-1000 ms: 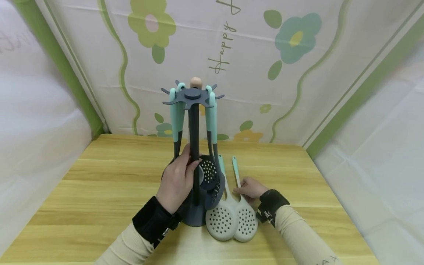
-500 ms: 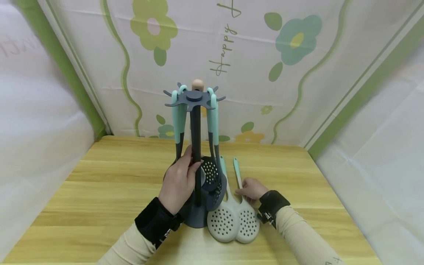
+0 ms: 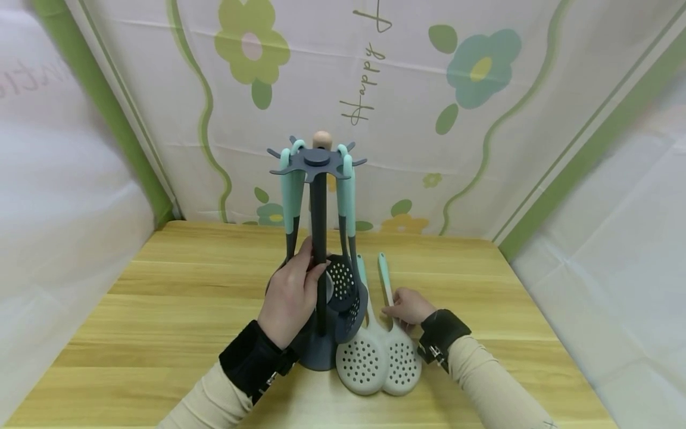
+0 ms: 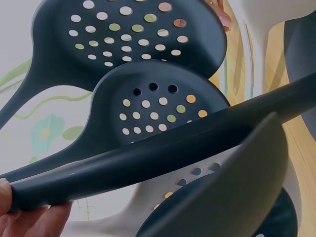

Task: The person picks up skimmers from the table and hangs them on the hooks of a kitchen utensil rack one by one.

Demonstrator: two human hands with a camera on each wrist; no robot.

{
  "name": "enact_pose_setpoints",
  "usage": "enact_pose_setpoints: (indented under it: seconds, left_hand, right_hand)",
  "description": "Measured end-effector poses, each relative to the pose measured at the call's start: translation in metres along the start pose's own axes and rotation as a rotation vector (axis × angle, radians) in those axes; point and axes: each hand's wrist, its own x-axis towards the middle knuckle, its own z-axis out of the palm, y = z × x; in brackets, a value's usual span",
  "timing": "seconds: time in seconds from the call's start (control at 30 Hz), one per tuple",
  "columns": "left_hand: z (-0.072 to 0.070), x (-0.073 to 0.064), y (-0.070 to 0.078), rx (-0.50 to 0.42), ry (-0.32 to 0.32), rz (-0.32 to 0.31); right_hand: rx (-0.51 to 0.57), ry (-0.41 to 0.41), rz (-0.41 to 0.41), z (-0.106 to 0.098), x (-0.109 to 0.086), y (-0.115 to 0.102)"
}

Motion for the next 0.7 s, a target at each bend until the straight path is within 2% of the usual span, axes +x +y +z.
enact_pose_setpoints:
  seconds: [0.47, 0.7]
  left_hand:
    - [-0.001, 0.000, 0.000, -0.002, -0.001, 0.003]
    - [-0.001, -0.001, 0.000, -0.004, -0.002, 0.003]
  right_hand:
    - [0.006, -0.019, -0.089, -0.010, -0.006, -0.006]
    - [0.019, 0.022, -0.044, -0.010, -0.005, -0.008]
